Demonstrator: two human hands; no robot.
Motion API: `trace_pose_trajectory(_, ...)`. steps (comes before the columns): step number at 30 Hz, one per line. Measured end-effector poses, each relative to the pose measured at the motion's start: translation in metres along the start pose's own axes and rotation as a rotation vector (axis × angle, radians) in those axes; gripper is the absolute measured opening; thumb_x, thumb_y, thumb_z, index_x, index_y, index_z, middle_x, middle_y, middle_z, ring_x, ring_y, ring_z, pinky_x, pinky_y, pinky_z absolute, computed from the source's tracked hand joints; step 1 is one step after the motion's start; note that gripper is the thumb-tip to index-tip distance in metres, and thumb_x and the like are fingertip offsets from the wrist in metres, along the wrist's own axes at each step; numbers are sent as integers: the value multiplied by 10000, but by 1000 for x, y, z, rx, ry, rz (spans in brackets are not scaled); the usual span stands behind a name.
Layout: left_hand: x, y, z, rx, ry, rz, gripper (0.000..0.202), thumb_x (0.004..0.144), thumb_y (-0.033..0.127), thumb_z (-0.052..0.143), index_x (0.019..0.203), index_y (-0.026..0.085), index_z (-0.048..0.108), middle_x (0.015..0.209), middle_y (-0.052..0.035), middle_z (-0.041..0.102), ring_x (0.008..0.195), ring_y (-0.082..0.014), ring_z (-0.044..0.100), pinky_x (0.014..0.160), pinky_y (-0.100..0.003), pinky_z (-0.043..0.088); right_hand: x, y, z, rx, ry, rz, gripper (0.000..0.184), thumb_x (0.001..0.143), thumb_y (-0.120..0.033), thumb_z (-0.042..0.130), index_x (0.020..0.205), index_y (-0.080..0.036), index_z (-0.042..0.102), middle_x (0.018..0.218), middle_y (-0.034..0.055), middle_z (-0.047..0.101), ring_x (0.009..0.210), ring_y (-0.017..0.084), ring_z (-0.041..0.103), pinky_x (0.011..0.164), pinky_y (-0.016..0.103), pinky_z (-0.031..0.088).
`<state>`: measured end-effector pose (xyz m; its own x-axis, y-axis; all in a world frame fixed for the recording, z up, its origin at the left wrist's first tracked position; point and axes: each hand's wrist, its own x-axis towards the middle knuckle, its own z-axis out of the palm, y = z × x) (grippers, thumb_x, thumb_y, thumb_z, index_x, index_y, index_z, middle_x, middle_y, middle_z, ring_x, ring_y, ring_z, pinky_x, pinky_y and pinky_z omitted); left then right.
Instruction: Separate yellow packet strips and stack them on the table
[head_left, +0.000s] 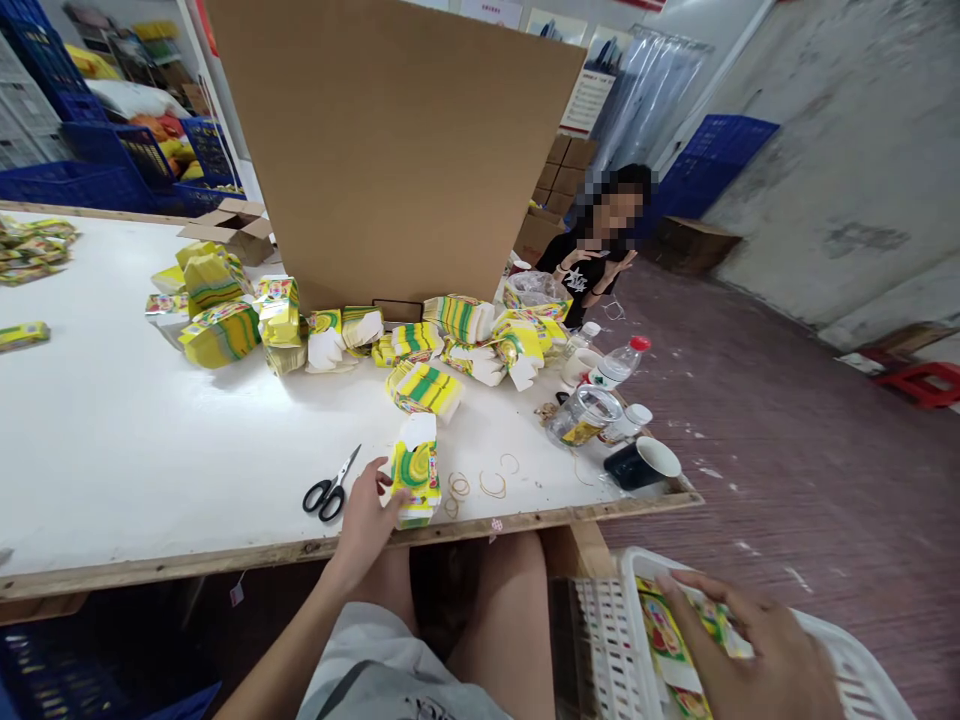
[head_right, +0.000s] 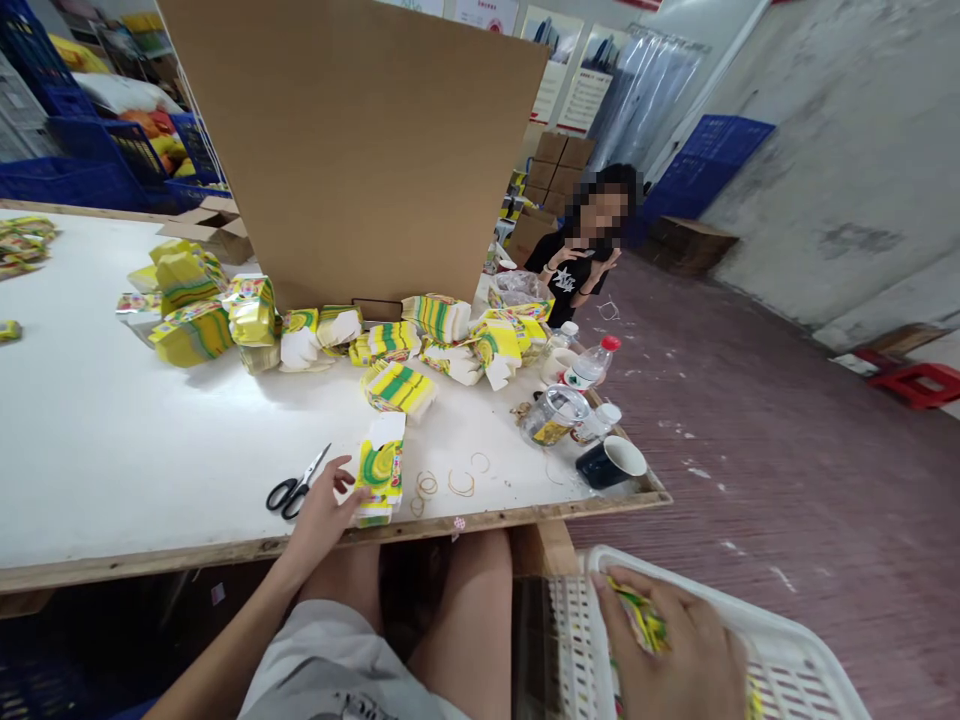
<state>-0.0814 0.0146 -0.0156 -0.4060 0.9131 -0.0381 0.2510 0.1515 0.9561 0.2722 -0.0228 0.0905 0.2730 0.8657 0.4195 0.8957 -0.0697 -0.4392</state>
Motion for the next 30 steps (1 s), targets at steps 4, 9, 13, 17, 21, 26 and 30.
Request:
trace_pose_trajectory(4,6,-2,-8,-85,-98,-34,266,729,299,669,960,168,662,669,3,618,625,-186,570,658,-316,461,-21,-28,30,279,-120,173,399,733,-630,623,749,-239,700,713,73,705,631,249,598,645,378,471)
trace_pose_trajectory(9,-28,24,-3,-283,-351,-28,277,703,394,747,807,156,652,719,-42,695,664,-189,641,637,-286,505,-48,-93,88,864,-387,332,385,735,-512,717,956,-200,666,913,95,753,816,258,692,712,352,549)
trace_pose_trajectory(13,-47,43,2,-595,-555,-98,265,700,375,802,791,154,688,769,-54,726,724,-182,653,712,-277,507,-56,-118,104,1168,-463,437,351,684,-459,792,860,-199,637,781,61,752,707,226,696,647,334,569)
trace_pose_trajectory(17,-49,51,4,-837,-610,-139,420,740,479,754,1033,180,718,997,-105,750,982,-263,665,900,-353,490,-59,-122,102,1314,-574,499,344,651,-424,837,834,-198,653,749,50,761,665,210,698,640,328,570)
trace_pose_trajectory(21,-51,53,8,-941,-743,-218,489,706,502,773,1064,174,728,1040,-123,750,1060,-304,648,940,-381,484,-61,-120,101,1313,-594,485,309,671,-411,830,855,-193,710,893,79,773,824,241,714,778,376,570)
trace_pose_trajectory(26,-52,50,14,-893,-659,-226,398,733,456,767,1008,170,736,957,-108,766,952,-274,690,866,-362,521,-62,-121,99,1251,-631,435,338,649,-458,829,830,-187,737,881,93,770,847,273,704,788,410,568)
trace_pose_trajectory(30,-53,42,21,-769,-547,-218,364,772,477,718,926,148,710,863,-89,763,848,-251,698,785,-343,539,-68,-123,102,1211,-609,460,310,680,-469,800,757,-191,687,754,59,741,697,241,685,658,369,574)
